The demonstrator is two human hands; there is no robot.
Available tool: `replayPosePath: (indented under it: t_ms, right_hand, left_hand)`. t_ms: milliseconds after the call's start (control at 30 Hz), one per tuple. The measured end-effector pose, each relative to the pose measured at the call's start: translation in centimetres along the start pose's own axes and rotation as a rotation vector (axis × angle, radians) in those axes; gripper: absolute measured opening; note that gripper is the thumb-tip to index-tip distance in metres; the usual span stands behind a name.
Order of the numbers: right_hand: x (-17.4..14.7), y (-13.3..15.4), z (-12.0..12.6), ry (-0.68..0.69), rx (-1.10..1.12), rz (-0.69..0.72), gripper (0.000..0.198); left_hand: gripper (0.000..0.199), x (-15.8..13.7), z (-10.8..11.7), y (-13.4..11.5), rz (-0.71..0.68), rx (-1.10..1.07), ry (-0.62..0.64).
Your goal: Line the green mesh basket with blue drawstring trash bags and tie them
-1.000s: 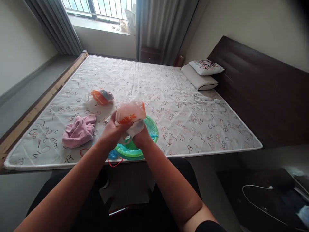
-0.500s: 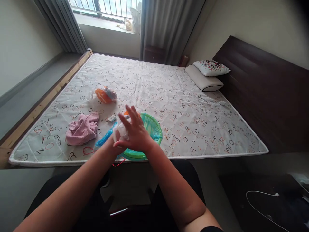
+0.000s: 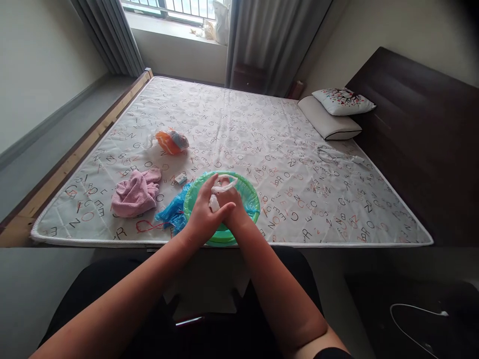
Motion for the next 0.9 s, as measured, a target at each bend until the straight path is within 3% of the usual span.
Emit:
replayPosePath:
  t_ms: [100,167,333,467,600,700,800,900]
  right_hand:
    - [-1.0,1.1,0.6,0.012,-0.097,-0.039,0.027]
    - [-1.7,2.4,1.1,-0.007,-0.104,0.022,0.043]
    - [-2.8,4.9,1.2,0.100,-0.256,0.326,0.079]
    - [-2.7,4.7,0.4,0.081,-0.349,0.424,0.052]
    - [-2.7,5.0,-0.7,0.051,-0.204,0.503,0.011]
    - [-3.1,5.4,-0.5,-0.058,-0.088,0.491,0.013]
    - [-3.3,5.8,0.4,-0.161,0.042,0.468,0.023]
    - [-2.9,5.9,0.7,-0.090,0.103,0.370,0.035]
  left_hand:
    - [0.056,-0.4,-0.3,0.2,0.067,-0.198,-0.121]
    - [0.040,-0.1,-0.3,0.2,0.126,-0.321,-0.206]
    - [0.042,2.7,1.1,0.8,0.245,-0.407,-0.103]
    - [0.057,3.3,2.2,2.5,0.295,-0.271,-0.056]
    - [0.068,1.9,2.1,3.6,0.256,-0.214,-0.117]
    - [0.076,1.6,1.7,3.4,0.248,-0.215,-0.117]
    - [0.067,1.7,1.4,2.8,0.275,-0.283,-0.072]
    - [0.057,1.6,1.1,2.2,0.305,-0.393,0.032]
Point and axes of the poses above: each hand's wrist, its own x-axis towards the middle knuckle, its own z-axis out of the back of the hand, y = z × x, the point moved 4 cm from there along x, towards the middle knuckle, and after that the axes turned 11 degrees about y, right-handed, at the moved point
